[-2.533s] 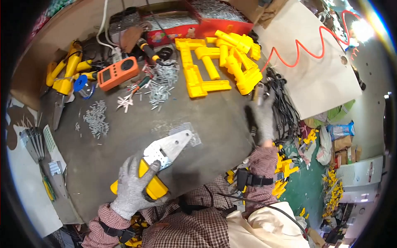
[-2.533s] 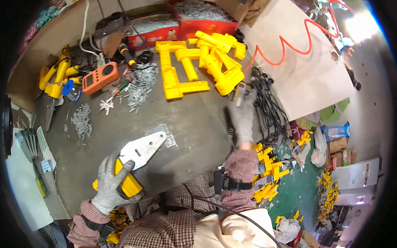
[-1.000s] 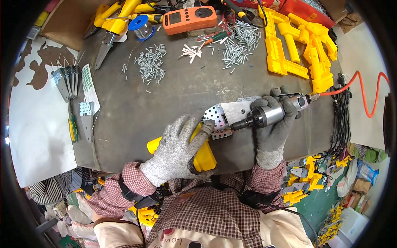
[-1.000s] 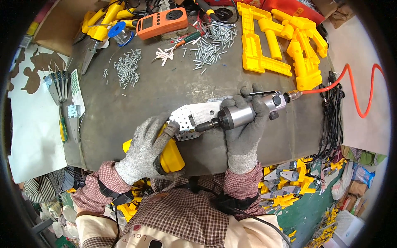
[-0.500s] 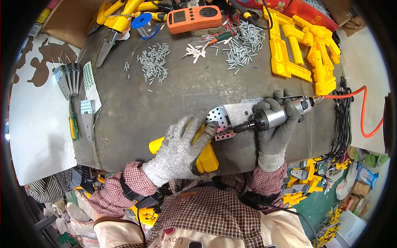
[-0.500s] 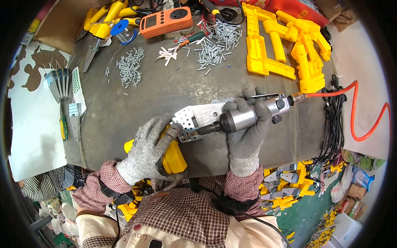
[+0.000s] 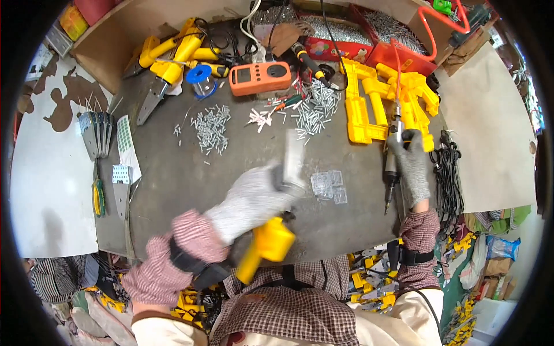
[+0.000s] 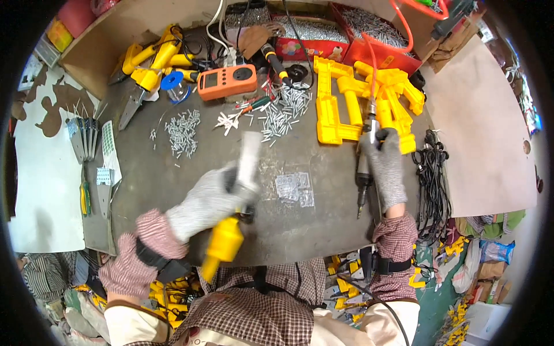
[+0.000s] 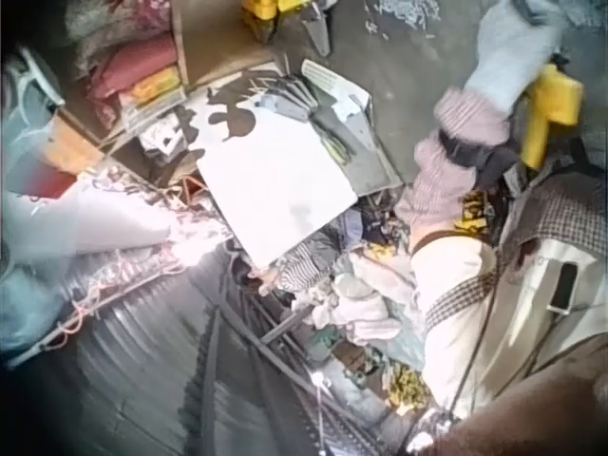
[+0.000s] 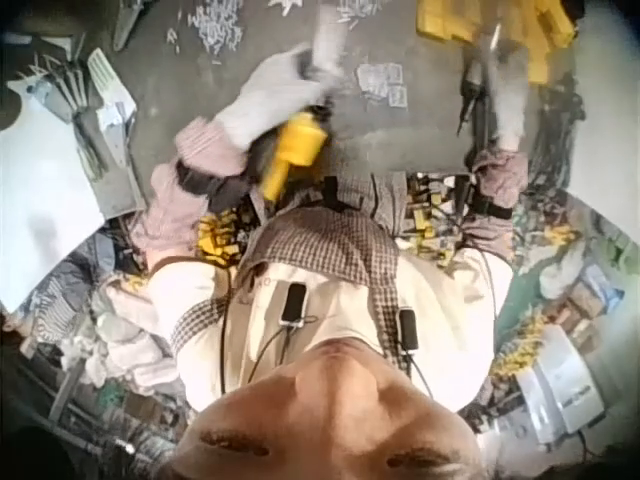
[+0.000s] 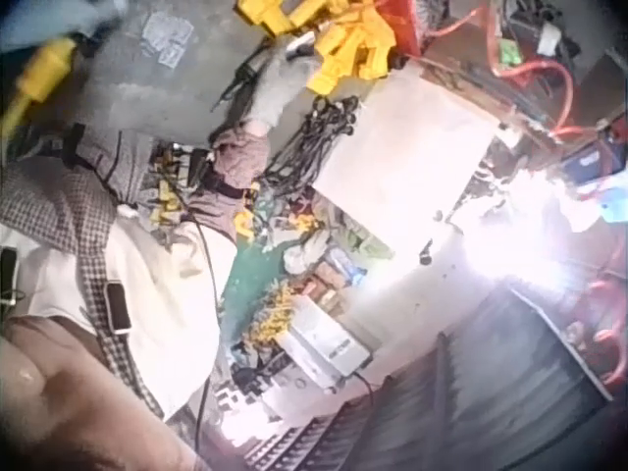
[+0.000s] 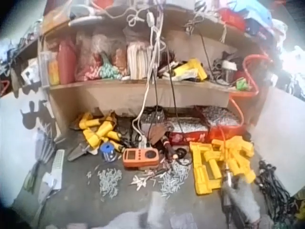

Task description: Assembling and soldering electronic components into plastic housings using various hand tools.

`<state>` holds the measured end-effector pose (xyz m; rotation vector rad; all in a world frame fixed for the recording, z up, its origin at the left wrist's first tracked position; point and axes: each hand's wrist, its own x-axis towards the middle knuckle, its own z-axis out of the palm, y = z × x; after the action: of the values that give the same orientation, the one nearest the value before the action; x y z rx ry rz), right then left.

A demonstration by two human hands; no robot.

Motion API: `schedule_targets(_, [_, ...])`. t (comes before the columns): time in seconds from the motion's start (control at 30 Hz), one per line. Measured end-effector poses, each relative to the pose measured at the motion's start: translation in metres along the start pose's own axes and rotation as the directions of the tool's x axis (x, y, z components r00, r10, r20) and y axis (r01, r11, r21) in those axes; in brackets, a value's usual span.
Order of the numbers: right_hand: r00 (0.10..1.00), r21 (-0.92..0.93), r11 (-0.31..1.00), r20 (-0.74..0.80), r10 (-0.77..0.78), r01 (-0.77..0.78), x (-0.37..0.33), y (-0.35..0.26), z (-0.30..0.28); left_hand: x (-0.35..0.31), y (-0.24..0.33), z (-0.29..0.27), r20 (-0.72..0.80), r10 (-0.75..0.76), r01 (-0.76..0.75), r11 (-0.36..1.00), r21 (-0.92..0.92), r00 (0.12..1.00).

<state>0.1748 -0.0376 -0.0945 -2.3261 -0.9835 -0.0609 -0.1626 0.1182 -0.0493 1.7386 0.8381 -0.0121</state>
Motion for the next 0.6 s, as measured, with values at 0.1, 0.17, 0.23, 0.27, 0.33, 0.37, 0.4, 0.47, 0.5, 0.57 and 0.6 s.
schedule_targets(0.1, [0.964, -0.143, 0.985, -0.235, -0.124, 0.092, -0.011, -0.018, -0.047, -0.046, -0.035, -0.042, 0.209, -0.346, 0.342, 0.938, 0.056, 0.915])
schedule_targets(0.17, [0.993, 0.092, 0.995, 0.107, -0.056, 0.046, -0.04, -0.08, -0.06, -0.052, -0.027, -0.051, 0.086, -0.203, 0.188, 0.97, 0.154, 0.976])
schedule_targets(0.23, [0.803, 0.233, 0.921, 0.455, -0.386, 0.311, -0.082, -0.118, -0.039, -0.031, -0.02, -0.05, -0.3, 0.309, -0.068, 0.791, 0.608, 0.903])
schedule_targets(0.27, [0.601, 0.21, 0.74, 0.465, -0.65, 0.639, -0.104, -0.119, -0.021, -0.001, -0.023, -0.051, -0.298, 0.595, -0.193, 0.623, 0.758, 0.747])
schedule_targets(0.33, [0.36, 0.187, 0.551, 0.583, -0.728, 0.813, -0.126, -0.127, 0.009, 0.057, -0.028, -0.059, -0.191, 0.682, -0.267, 0.506, 0.82, 0.706])
schedule_targets(0.37, [0.366, 0.18, 0.552, 0.578, -0.729, 0.814, -0.12, -0.122, 0.011, 0.075, -0.037, -0.057, -0.24, 0.605, -0.181, 0.55, 0.815, 0.759])
schedule_targets(0.4, [0.394, 0.202, 0.596, 0.583, -0.71, 0.777, -0.107, -0.112, 0.009, 0.088, -0.041, -0.057, -0.287, 0.524, -0.093, 0.584, 0.806, 0.802])
schedule_targets(0.47, [0.603, 0.108, 0.752, 0.528, -0.598, 0.651, -0.076, -0.073, 0.002, 0.104, -0.04, -0.054, -0.277, 0.525, -0.1, 0.58, 0.808, 0.805])
schedule_targets(0.5, [0.658, -0.065, 0.742, 0.517, -0.547, 0.667, -0.052, -0.08, -0.006, 0.101, -0.047, -0.059, -0.292, 0.484, -0.047, 0.573, 0.818, 0.825])
schedule_targets(0.57, [0.723, -0.248, 0.694, 0.402, -0.561, 0.676, -0.012, -0.038, 0.006, 0.105, -0.032, -0.047, -0.276, 0.508, -0.085, 0.577, 0.812, 0.816])
schedule_targets(0.6, [0.734, -0.176, 0.737, 0.386, -0.558, 0.653, 0.003, -0.033, 0.001, 0.105, -0.025, -0.044, -0.279, 0.524, -0.091, 0.574, 0.814, 0.805])
